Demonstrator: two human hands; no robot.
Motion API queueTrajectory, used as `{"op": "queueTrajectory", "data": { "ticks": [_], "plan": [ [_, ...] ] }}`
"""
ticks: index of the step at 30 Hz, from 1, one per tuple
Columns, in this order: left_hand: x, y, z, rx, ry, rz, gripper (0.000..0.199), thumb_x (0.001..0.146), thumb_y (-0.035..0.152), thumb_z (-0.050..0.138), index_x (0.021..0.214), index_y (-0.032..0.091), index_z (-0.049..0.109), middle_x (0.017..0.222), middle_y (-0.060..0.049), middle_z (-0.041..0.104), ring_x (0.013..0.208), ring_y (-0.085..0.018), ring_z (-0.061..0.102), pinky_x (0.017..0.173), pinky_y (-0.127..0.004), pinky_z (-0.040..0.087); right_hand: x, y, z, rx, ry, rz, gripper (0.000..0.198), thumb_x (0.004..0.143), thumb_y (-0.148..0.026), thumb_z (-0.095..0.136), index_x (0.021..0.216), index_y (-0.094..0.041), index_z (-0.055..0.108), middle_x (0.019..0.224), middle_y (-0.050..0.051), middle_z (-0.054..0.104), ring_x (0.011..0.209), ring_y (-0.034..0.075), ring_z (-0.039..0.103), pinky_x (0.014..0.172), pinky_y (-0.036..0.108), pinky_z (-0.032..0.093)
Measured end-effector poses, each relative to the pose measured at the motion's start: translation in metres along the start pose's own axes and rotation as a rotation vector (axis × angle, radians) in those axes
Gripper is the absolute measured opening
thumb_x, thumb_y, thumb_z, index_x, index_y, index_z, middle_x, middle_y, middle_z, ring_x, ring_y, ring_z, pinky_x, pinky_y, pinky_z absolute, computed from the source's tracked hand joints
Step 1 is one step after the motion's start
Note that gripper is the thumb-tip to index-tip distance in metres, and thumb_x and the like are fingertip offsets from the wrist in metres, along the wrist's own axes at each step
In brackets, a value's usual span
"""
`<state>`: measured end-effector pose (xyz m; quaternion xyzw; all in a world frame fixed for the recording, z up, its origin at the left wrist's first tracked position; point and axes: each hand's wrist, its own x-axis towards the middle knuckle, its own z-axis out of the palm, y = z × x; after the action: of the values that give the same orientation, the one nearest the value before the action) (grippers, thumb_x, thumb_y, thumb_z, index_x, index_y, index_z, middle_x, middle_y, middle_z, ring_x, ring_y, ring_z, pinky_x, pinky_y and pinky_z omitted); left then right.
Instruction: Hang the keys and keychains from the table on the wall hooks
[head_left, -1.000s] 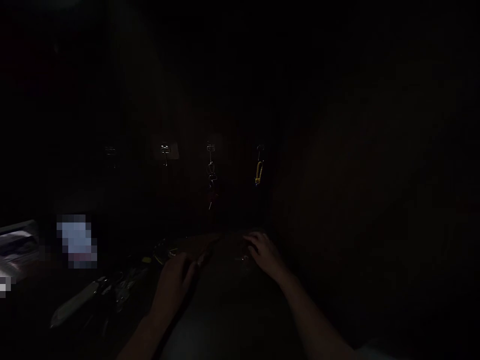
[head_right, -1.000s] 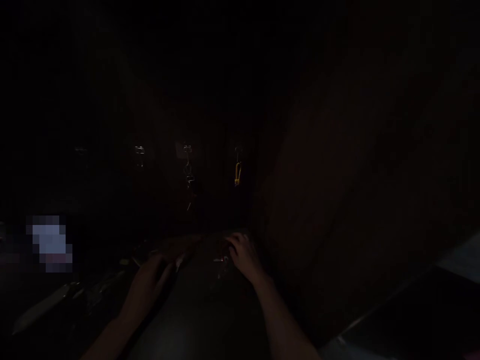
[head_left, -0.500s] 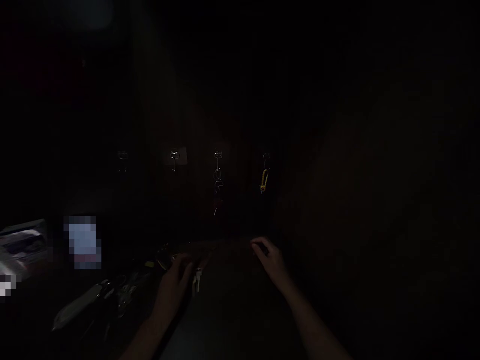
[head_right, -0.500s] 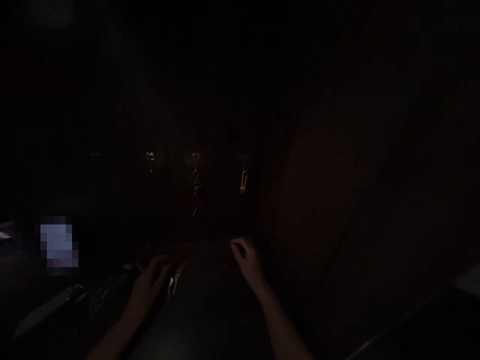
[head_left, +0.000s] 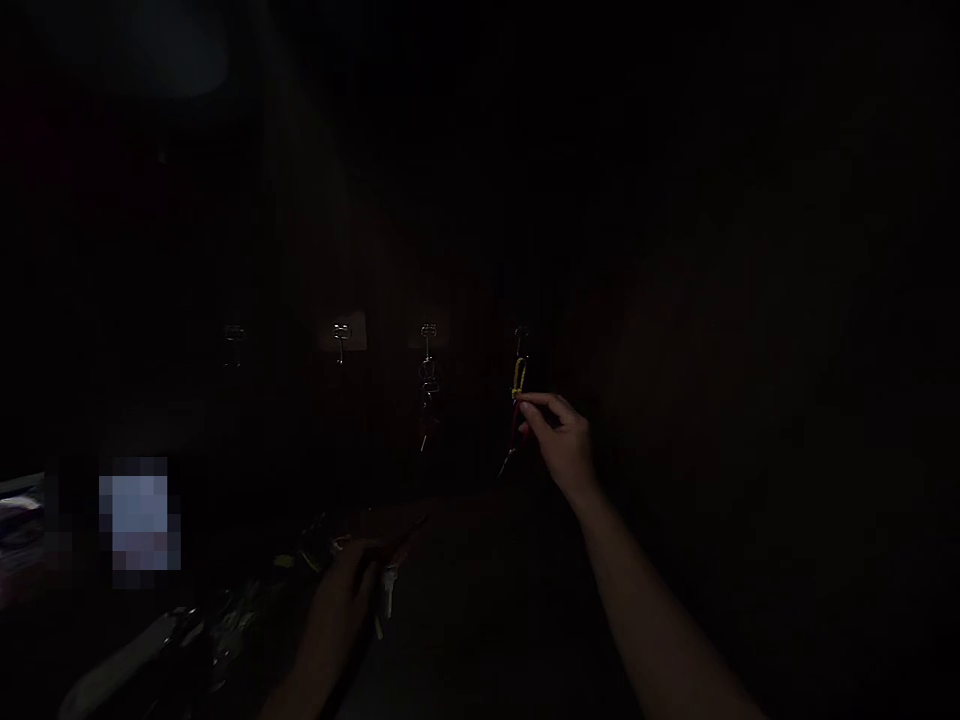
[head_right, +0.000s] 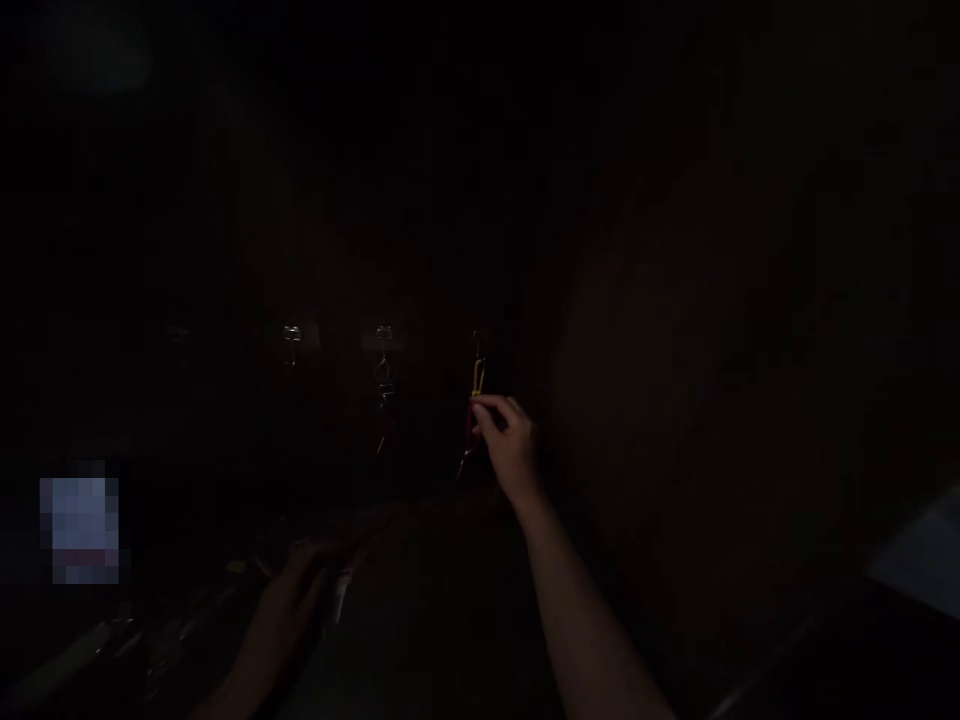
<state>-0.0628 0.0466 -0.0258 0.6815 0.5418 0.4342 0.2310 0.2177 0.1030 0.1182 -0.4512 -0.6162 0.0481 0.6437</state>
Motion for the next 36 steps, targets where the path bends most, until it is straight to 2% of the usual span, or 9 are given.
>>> {"op": "queueTrajectory", "data": {
  "ticks": [4, 8, 13, 20, 26, 31, 34, 36],
  "plan": [
    [0.001, 0.001, -0.001, -0.023, -0.012, -0.024, 0.023, 0.083, 0.031, 0.042, 0.096, 0.024, 0.06, 0.097, -0.003, 0.068, 0.091, -0.022, 0.063, 0.082, -0.038, 0.049, 0.036, -0.006, -0.001, -0.012, 0.061, -0.04, 0.021, 0.078, -0.037, 0.055, 0.085, -0.021, 0.067, 0.079, 0.0, 0.061, 0.055, 0.011, 0.054, 0.05, 0.024, 0.045],
    [0.001, 0.001, 0.0, -0.039, -0.044, -0.053, 0.024, 0.084, 0.032, 0.04, 0.095, 0.025, 0.061, 0.095, -0.003, 0.069, 0.089, -0.021, 0.065, 0.078, -0.035, 0.051, 0.07, -0.007, 0.001, -0.034, 0.116, -0.056, 0.021, 0.075, -0.035, 0.056, 0.083, -0.019, 0.068, 0.079, 0.002, 0.064, 0.063, 0.014, 0.057, 0.057, 0.027, 0.046],
    [0.001, -0.001, 0.002, -0.01, -0.035, -0.062, 0.024, 0.084, 0.03, 0.04, 0.094, 0.025, 0.062, 0.097, -0.002, 0.07, 0.091, -0.02, 0.065, 0.078, -0.032, 0.051, 0.092, -0.003, 0.009, 0.017, 0.06, 0.016, 0.017, 0.069, -0.032, 0.059, 0.074, -0.018, 0.067, 0.076, 0.002, 0.067, 0.072, 0.018, 0.059, 0.066, 0.031, 0.047],
    [-0.001, 0.011, -0.002, -0.02, -0.057, -0.058, 0.025, 0.085, 0.033, 0.04, 0.096, 0.026, 0.062, 0.097, -0.003, 0.069, 0.089, -0.021, 0.065, 0.075, -0.033, 0.052, 0.09, 0.007, 0.016, 0.086, 0.194, 0.036, 0.018, 0.065, -0.032, 0.064, 0.075, -0.018, 0.06, 0.072, 0.0, 0.062, 0.069, 0.015, 0.057, 0.067, 0.031, 0.046],
    [0.0, 0.012, -0.003, -0.024, -0.062, -0.071, 0.023, 0.083, 0.031, 0.041, 0.092, 0.025, 0.062, 0.094, -0.003, 0.069, 0.087, -0.021, 0.065, 0.076, -0.033, 0.051, 0.076, 0.009, 0.016, -0.018, 0.212, -0.019, 0.018, 0.073, -0.036, 0.058, 0.073, -0.018, 0.062, 0.069, 0.0, 0.062, 0.068, 0.016, 0.056, 0.067, 0.03, 0.045],
    [0.0, 0.01, -0.003, -0.044, -0.043, -0.065, 0.022, 0.083, 0.028, 0.041, 0.09, 0.024, 0.062, 0.092, -0.004, 0.069, 0.087, -0.021, 0.064, 0.079, -0.036, 0.05, 0.06, 0.01, 0.014, -0.009, 0.165, -0.036, 0.021, 0.076, -0.035, 0.056, 0.084, -0.018, 0.066, 0.082, 0.004, 0.067, 0.08, 0.019, 0.06, 0.075, 0.034, 0.046],
    [0.0, 0.006, -0.004, -0.041, -0.03, 0.004, 0.022, 0.081, 0.024, 0.041, 0.083, 0.023, 0.063, 0.089, -0.004, 0.068, 0.087, -0.022, 0.063, 0.08, -0.037, 0.049, 0.049, 0.011, 0.013, 0.015, 0.154, -0.034, 0.025, 0.076, -0.032, 0.056, 0.094, -0.019, 0.065, 0.094, 0.005, 0.067, 0.087, 0.019, 0.06, 0.079, 0.036, 0.047],
    [0.002, 0.002, -0.005, -0.028, 0.004, 0.064, 0.022, 0.079, 0.023, 0.042, 0.08, 0.022, 0.064, 0.088, -0.006, 0.067, 0.087, -0.022, 0.062, 0.081, -0.038, 0.048, 0.039, 0.011, 0.013, 0.012, 0.154, -0.004, 0.027, 0.076, -0.03, 0.055, 0.099, -0.02, 0.064, 0.099, 0.006, 0.066, 0.087, 0.019, 0.06, 0.076, 0.035, 0.048]
  ]
}}
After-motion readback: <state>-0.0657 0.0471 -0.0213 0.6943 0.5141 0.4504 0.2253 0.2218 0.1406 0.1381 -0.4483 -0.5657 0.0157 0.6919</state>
